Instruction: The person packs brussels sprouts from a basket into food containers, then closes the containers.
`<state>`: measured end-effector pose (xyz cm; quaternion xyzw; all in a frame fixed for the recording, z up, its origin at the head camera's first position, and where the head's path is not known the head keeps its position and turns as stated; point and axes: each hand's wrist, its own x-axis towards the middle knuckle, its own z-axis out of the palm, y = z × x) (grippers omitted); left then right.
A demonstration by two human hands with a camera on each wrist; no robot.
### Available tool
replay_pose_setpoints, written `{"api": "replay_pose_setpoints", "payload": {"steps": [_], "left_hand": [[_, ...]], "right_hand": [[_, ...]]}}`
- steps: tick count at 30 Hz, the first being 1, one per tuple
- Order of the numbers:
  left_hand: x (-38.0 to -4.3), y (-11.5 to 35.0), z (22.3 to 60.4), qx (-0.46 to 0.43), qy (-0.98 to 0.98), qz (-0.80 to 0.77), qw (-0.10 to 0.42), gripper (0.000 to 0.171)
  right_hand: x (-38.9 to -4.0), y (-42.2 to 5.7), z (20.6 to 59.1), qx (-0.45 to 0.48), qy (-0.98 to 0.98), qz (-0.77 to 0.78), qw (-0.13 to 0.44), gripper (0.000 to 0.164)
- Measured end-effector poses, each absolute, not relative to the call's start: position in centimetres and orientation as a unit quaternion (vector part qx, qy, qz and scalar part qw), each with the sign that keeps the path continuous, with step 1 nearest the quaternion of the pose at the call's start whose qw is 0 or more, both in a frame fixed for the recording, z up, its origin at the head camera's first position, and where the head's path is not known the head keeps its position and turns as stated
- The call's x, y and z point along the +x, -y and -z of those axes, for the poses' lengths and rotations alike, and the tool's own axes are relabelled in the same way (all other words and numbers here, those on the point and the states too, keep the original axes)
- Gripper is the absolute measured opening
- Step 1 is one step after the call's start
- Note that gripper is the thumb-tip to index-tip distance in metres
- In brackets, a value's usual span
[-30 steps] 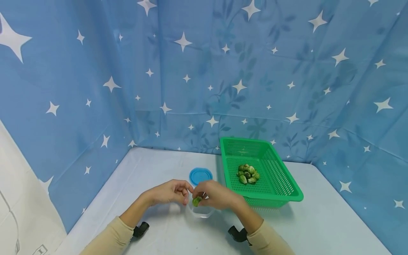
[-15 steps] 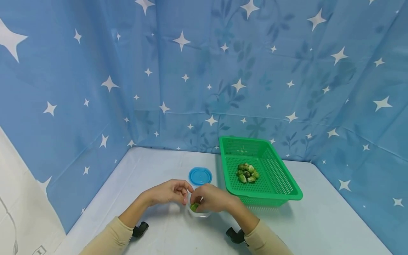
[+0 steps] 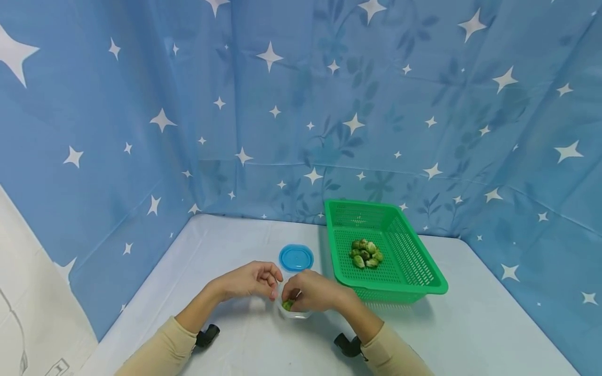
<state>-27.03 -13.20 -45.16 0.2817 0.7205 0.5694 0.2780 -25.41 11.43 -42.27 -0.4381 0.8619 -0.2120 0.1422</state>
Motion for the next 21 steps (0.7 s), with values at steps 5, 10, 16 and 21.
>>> {"api": "replay_pose_setpoints", "payload": {"steps": [5,10,16,21], "left_hand": [[-27.2,13.2,45.2,0.273,-0.727,-0.568,0.273,0.04],[-27.3,13.1,45.2,0.271,-0.73,-0.567,0.268,0.038],[-27.3,13.1,45.2,0.264,-0.731,-0.569,0.269,0.033],[-27.1,13.2,45.4,0.258,-0.731,-0.571,0.272,0.032]], "right_hand": [[-25.5,-11.4,42.2,-0.441,-0.863,0.207,0.133,0.017],[-25.5,-11.4,42.1,-0.443,-0.863,0.204,0.132,0.018],[-25.4,-11.5,41.5,-0.445,-0.862,0.203,0.129,0.024],[-25.0,-12.0,40.3,-0.438,-0.861,0.222,0.129,0.03]]}}
